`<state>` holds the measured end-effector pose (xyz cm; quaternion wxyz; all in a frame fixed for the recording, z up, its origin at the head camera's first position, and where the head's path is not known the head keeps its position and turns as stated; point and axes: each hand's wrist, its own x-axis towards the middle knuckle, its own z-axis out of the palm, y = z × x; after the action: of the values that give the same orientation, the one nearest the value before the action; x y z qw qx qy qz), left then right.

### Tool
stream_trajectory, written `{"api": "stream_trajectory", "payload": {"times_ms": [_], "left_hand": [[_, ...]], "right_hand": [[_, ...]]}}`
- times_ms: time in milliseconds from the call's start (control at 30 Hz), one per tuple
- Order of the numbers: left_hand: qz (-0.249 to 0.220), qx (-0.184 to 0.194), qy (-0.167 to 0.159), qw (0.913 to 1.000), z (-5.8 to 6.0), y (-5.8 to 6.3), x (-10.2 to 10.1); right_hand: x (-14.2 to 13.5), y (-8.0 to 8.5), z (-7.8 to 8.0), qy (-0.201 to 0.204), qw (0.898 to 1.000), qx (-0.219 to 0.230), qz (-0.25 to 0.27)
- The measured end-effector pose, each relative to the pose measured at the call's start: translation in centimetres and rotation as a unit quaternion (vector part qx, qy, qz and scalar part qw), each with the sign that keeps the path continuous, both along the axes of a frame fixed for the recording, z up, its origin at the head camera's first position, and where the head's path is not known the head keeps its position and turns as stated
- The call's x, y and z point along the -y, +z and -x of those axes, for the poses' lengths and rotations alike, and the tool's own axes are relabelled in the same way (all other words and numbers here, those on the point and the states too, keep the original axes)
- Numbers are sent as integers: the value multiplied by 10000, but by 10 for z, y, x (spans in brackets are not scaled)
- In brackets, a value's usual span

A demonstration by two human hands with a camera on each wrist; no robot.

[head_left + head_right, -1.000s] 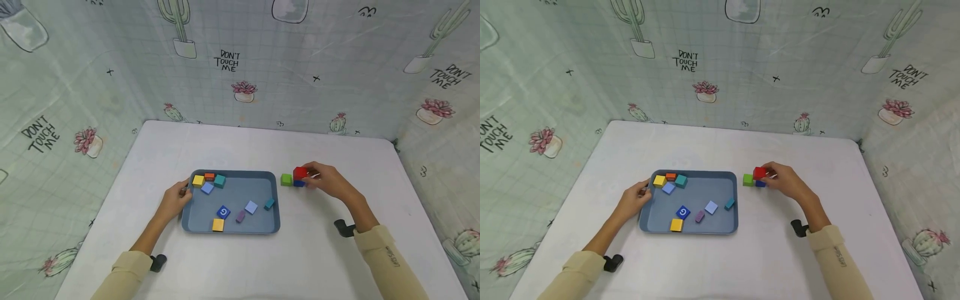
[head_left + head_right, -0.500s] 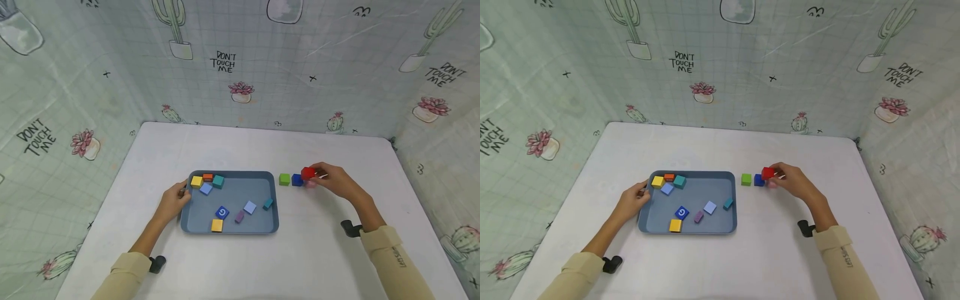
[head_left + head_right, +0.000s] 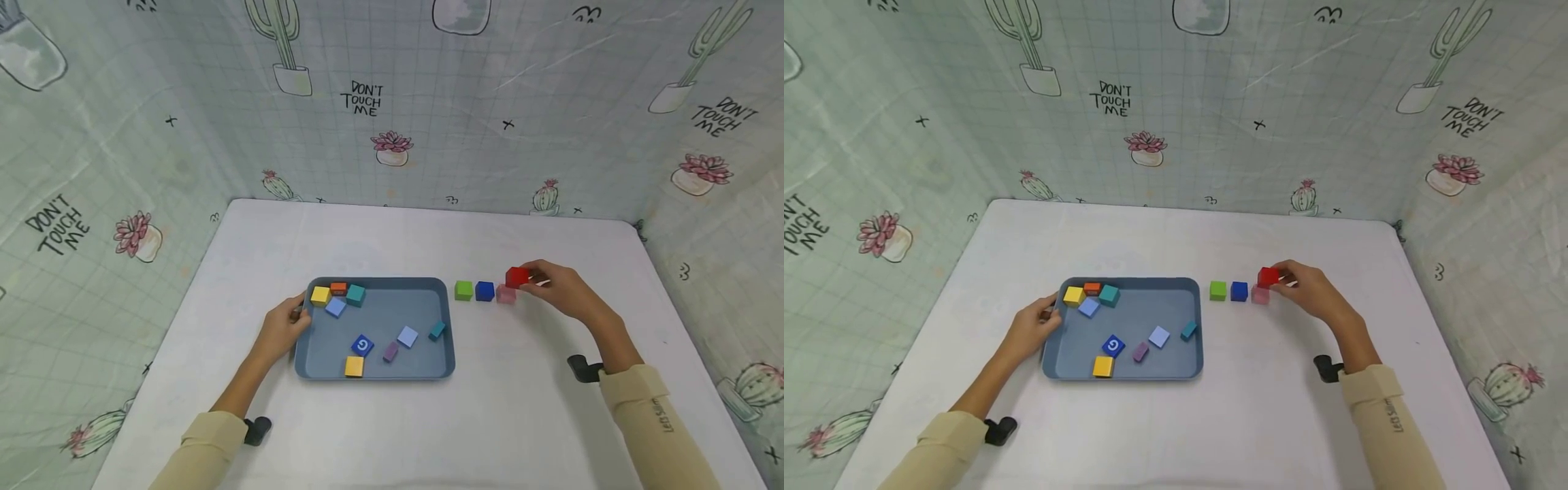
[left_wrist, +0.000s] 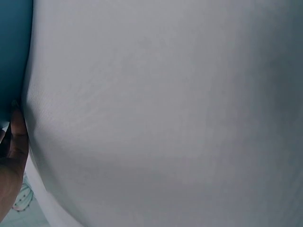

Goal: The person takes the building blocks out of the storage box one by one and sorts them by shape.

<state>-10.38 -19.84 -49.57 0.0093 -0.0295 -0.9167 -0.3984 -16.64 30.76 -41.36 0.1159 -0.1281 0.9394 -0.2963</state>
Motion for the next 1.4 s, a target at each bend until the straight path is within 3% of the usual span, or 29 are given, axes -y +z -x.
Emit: {"api": "stream_trajectory", "payload": {"times_ms": [567,1067,1400], "left_hand": [[-20,71,51,10000,-1,-1,0],[36,65,105,9999,0,-1,-1],[4,-100,-28,9999,0,-1,1]], "right_hand": [[-17,-13,-10,-178,9995,171,-201],[-27,-41,-3,-229,9988,384,-176],[-21,-45,-1,-265,9991,303,-153]]}}
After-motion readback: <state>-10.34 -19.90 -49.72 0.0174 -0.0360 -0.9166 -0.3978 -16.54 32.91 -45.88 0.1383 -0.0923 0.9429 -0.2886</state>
